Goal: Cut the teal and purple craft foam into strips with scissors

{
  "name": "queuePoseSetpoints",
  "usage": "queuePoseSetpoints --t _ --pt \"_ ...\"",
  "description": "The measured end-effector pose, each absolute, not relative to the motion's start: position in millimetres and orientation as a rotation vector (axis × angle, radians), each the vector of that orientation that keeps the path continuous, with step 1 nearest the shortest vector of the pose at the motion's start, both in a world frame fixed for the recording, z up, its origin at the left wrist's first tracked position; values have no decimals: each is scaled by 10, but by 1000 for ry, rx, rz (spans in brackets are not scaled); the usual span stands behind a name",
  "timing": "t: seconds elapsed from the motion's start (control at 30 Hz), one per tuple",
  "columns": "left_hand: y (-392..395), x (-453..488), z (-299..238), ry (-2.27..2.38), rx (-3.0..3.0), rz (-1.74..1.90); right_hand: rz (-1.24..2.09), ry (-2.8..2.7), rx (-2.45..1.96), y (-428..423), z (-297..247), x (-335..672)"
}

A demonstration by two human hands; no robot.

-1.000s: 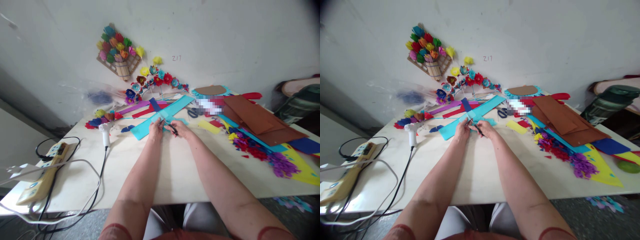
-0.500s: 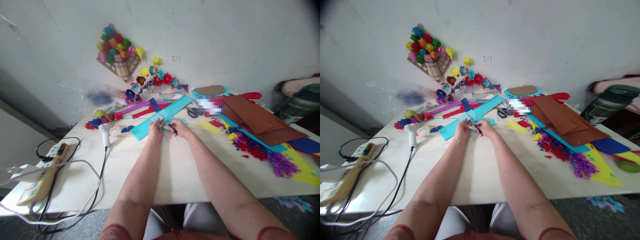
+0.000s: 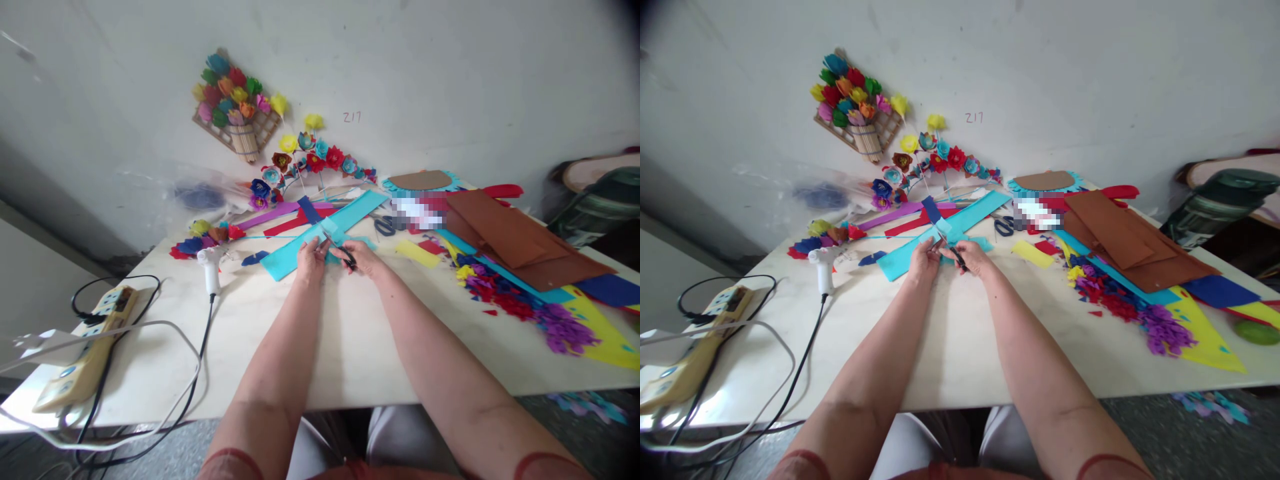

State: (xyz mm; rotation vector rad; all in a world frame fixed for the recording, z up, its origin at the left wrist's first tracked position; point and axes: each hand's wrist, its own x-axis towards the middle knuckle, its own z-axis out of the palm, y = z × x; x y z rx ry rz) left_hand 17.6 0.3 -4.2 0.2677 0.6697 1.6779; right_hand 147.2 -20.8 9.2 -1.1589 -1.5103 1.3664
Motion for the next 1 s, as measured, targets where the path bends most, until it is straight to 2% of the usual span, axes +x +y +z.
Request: queuePoseSetpoints --t 1.0 --pt "-22 198 -44 649 408 1621 1421 -1405 -1106 -208 98 1470"
